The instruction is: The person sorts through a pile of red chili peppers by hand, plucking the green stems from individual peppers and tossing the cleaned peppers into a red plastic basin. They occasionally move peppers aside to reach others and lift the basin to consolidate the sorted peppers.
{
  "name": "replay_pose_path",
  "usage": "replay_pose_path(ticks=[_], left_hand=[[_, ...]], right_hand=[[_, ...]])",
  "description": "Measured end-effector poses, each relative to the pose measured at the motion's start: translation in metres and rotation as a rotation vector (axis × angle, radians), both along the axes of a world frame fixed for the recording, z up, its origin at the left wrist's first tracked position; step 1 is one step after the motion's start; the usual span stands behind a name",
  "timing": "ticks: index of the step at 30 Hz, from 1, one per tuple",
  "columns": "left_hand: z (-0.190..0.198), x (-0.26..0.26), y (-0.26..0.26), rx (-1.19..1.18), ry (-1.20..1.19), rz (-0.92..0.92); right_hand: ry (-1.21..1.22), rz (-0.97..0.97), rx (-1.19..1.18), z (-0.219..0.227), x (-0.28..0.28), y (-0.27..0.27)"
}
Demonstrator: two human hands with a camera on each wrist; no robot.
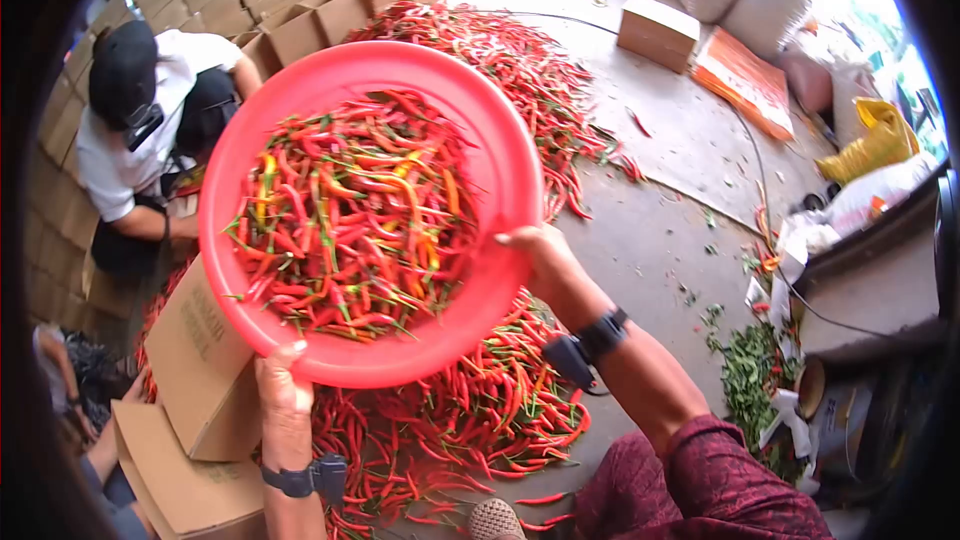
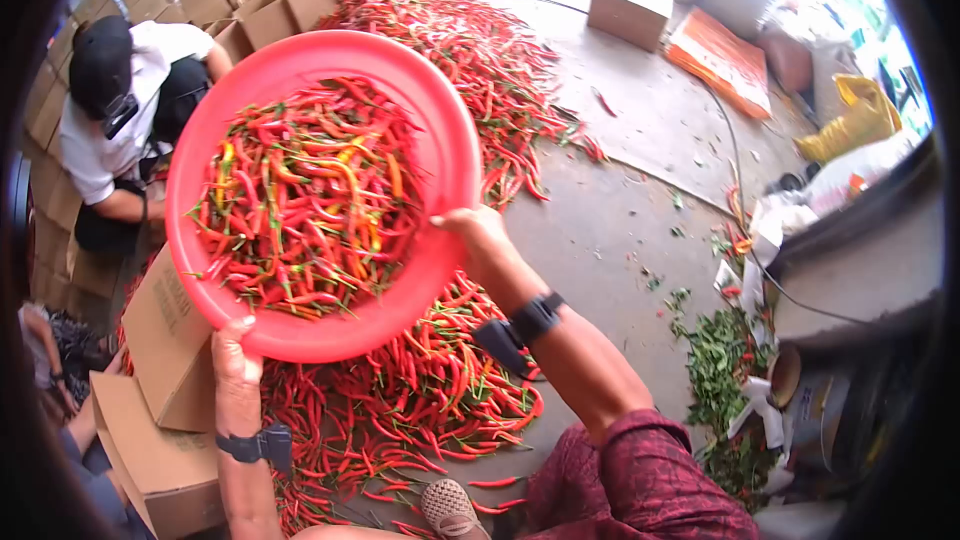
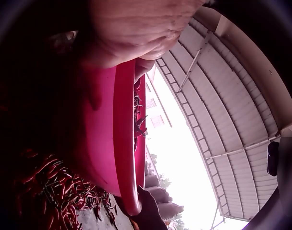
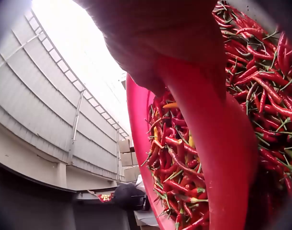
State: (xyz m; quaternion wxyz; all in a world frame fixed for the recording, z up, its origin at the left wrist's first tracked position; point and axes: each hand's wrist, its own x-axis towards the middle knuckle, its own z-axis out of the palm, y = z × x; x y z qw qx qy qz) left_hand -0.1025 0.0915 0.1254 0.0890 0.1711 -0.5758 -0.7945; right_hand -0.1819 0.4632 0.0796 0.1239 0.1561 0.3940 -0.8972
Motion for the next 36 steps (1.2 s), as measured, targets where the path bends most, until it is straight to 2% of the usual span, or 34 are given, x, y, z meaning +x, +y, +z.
replay_pose_path(ticks=[1, 3, 4, 6, 7, 9, 11, 12, 14, 15, 16, 19, 22, 24, 25, 27, 28, 33, 36], left_hand=[[0.016, 0.011, 0.021, -0.043, 0.042, -0.009], [0.028, 0.03, 0.04, -0.026, -0.03, -0.08], [0.04, 0.035, 0.059, -0.015, -0.042, -0.12], [0.041, 0.04, 0.083, -0.033, -0.063, -0.163], [0.038, 0.042, 0.089, -0.026, -0.118, -0.242], [0.034, 0.041, 0.123, 0.013, -0.119, -0.364], [0.022, 0.036, 0.157, 0.063, -0.165, -0.528], [0.018, 0.033, 0.182, 0.13, -0.111, -0.546], [-0.022, 0.024, 0.22, 0.144, -0.135, -0.797], [-0.018, 0.021, 0.245, 0.238, -0.234, -0.831], [-0.036, 0.02, 0.269, 0.299, -0.245, -0.866], [-0.072, 0.03, 0.323, 0.26, -0.356, -1.025], [-0.092, 0.04, 0.35, 0.264, -0.455, -1.078], [-0.1, 0.039, 0.357, 0.318, -0.502, -1.06], [-0.104, 0.038, 0.355, 0.275, -0.464, -1.08], [-0.109, 0.031, 0.358, 0.139, -0.496, -0.977], [-0.106, 0.021, 0.352, 0.271, -0.476, -1.002], [-0.118, -0.046, 0.318, 0.215, -0.498, -0.788], [-0.112, -0.086, 0.272, 0.144, -0.476, -0.646]], right_hand=[[0.003, -0.057, -0.04, 0.007, 0.018, 0.007], [0.063, 0.01, 0.071, 0.0, 0.058, 0.034], [0.076, -0.09, 0.14, -0.026, 0.08, 0.05], [-0.051, -0.17, -0.038, -0.011, 0.117, 0.068], [-0.075, -0.27, 0.04, 0.001, 0.136, 0.073], [-0.041, -0.317, 0.092, 0.001, 0.181, 0.112], [-0.079, -0.413, 0.056, 0.015, 0.224, 0.145], [-0.083, -0.465, 0.076, 0.026, 0.246, 0.16], [-0.103, -0.574, 0.124, 0.037, 0.285, 0.186], [-0.12, -0.631, 0.152, 0.042, 0.305, 0.2], [-0.132, -0.695, 0.178, 0.047, 0.326, 0.21], [-0.197, -0.805, 0.297, 0.051, 0.374, 0.231], [-0.3, -0.902, 0.368, 0.043, 0.402, 0.233], [-0.342, -0.884, 0.354, 0.033, 0.4, 0.233], [-0.356, -0.918, 0.346, 0.012, 0.407, 0.244], [-0.362, -0.891, 0.396, 0.008, 0.388, 0.235], [-0.351, -0.852, 0.33, -0.004, 0.381, 0.245], [-0.277, -0.714, 0.218, -0.029, 0.259, 0.252], [-0.272, -0.624, 0.115, -0.054, 0.176, 0.226]])
